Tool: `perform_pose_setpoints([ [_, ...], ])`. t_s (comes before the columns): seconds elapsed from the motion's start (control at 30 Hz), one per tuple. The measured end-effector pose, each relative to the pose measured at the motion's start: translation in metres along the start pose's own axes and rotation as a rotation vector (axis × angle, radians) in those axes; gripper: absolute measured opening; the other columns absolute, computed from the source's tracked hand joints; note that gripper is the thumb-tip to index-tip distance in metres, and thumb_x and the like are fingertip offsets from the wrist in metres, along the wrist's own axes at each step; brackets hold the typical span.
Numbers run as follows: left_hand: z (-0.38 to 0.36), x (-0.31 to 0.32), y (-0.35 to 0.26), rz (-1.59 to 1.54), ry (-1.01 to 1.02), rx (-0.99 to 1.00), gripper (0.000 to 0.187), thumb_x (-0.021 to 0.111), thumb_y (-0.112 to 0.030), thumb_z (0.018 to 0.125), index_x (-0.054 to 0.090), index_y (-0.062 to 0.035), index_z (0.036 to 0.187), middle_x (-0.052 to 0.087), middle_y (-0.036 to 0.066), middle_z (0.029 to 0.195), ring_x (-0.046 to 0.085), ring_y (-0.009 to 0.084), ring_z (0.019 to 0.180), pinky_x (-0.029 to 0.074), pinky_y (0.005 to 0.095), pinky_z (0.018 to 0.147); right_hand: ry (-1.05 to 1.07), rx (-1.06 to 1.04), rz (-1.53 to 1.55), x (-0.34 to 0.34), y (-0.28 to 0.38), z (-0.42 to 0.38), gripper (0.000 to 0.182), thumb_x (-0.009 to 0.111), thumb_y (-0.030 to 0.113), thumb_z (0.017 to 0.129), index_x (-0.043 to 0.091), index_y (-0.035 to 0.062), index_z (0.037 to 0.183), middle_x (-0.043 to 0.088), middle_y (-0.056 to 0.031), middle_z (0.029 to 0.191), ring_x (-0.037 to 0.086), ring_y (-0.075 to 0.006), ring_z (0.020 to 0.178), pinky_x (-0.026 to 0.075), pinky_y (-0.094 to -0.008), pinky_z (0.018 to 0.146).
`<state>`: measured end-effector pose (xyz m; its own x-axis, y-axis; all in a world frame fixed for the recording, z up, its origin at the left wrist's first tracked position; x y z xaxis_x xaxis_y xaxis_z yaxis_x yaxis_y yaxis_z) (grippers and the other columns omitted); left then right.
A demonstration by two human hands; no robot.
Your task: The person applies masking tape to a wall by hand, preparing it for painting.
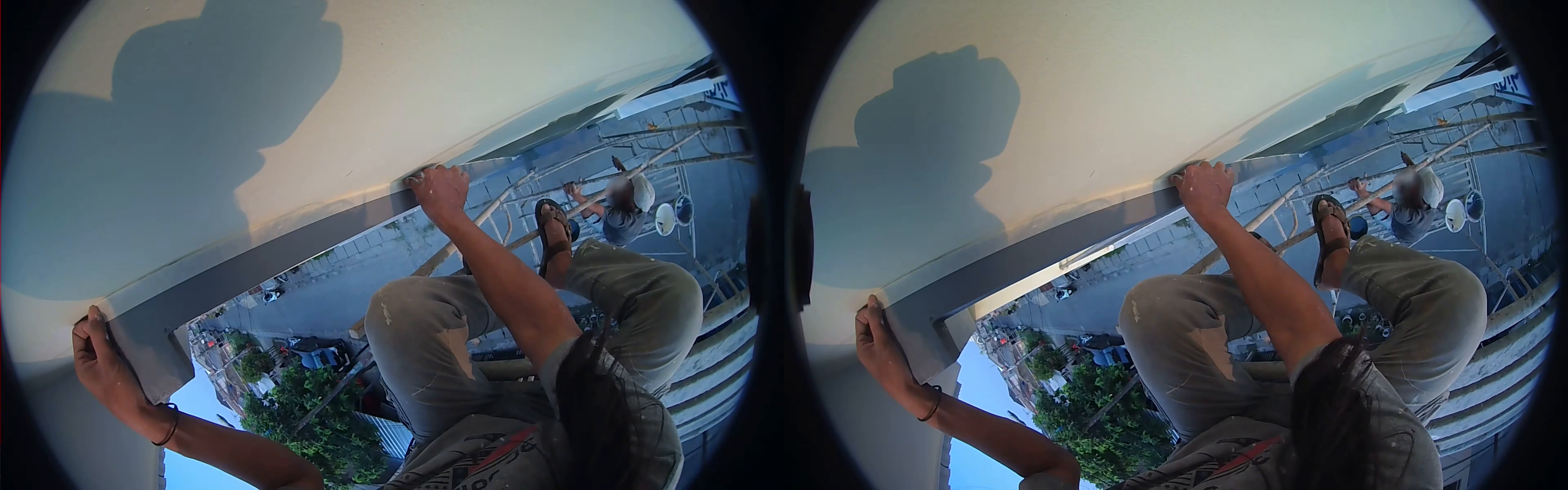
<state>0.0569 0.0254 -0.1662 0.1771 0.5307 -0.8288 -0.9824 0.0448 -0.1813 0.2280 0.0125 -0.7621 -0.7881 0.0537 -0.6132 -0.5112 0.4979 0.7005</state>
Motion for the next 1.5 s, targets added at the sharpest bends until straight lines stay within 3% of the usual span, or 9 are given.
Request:
perform_pose_setpoints([
  [0.57, 0.0, 0.0, -0.001, -0.014, -0.01, 0.024, 0.03, 0.073, -0.028, 0.103, 0.062, -0.0068, 0.084, 0.057, -0.005, 0.08, 0.046, 0.0042, 0.073, 0.038, 0.0206, 0.067, -0.014, -0.013, -0.033, 0.001, 0.002, 0.0, 0.039, 0.075, 0.048, 0.092, 0.083, 0.0107, 0.098, 0.077, -0.0112, 0.104, 0.067, -0.0341, 0.108, 0.046, -0.0492, 0.095],
  [0.87, -0.004, 0.002, -0.016, 0.072, -0.056, 0.107, 0.032, 0.075, -0.026, 0.101, 0.063, -0.003, 0.082, 0.059, -0.003, 0.081, 0.047, 0.0067, 0.077, 0.04, 0.0211, 0.074, -0.011, -0.002, -0.048, 0.0, 0.003, -0.001, 0.038, 0.075, 0.049, 0.092, 0.083, 0.0124, 0.098, 0.077, -0.0103, 0.103, 0.067, -0.0339, 0.108, 0.046, -0.0487, 0.096],
  [1.13, -0.014, 0.009, -0.034, 0.057, -0.048, 0.181, 0.023, 0.072, -0.015, 0.102, 0.064, -0.0001, 0.087, 0.061, -0.001, 0.082, 0.052, 0.0065, 0.078, 0.046, 0.0225, 0.078, -0.045, 0.0, -0.032, 0.003, 0.002, -0.002, 0.038, 0.074, 0.049, 0.092, 0.084, 0.0134, 0.099, 0.077, -0.0111, 0.105, 0.067, -0.0346, 0.106, 0.046, -0.0496, 0.095],
  [1.3, -0.017, 0.01, -0.037, -0.025, -0.057, 0.227, 0.02, 0.073, -0.011, 0.101, 0.064, 0.0001, 0.087, 0.059, -0.004, 0.078, 0.048, 0.0034, 0.073, 0.038, 0.0202, 0.068, -0.031, 0.019, -0.054, 0.002, 0.002, -0.003, 0.037, 0.073, 0.05, 0.093, 0.084, 0.0161, 0.101, 0.077, -0.0105, 0.105, 0.067, -0.0341, 0.107, 0.046, -0.0495, 0.096],
  [1.5, -0.022, 0.009, -0.038, -0.036, -0.068, 0.243, 0.019, 0.072, -0.011, 0.103, 0.065, 0.0005, 0.089, 0.059, -0.003, 0.082, 0.048, 0.0056, 0.077, 0.04, 0.0206, 0.073, -0.06, 0.014, -0.028, 0.002, 0.001, -0.004, 0.039, 0.072, 0.051, 0.093, 0.084, 0.0141, 0.1, 0.077, -0.0109, 0.105, 0.067, -0.0355, 0.107, 0.046, -0.0506, 0.096],
])
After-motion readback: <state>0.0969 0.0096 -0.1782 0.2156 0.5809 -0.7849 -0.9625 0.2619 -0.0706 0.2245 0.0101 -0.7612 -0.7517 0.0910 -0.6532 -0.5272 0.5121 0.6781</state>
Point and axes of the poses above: each hand's wrist, its own z-axis towards the middle knuckle, its own x-axis out of the palm, y = z × x, the point moved 7 cm from there along z, towards the middle knuckle
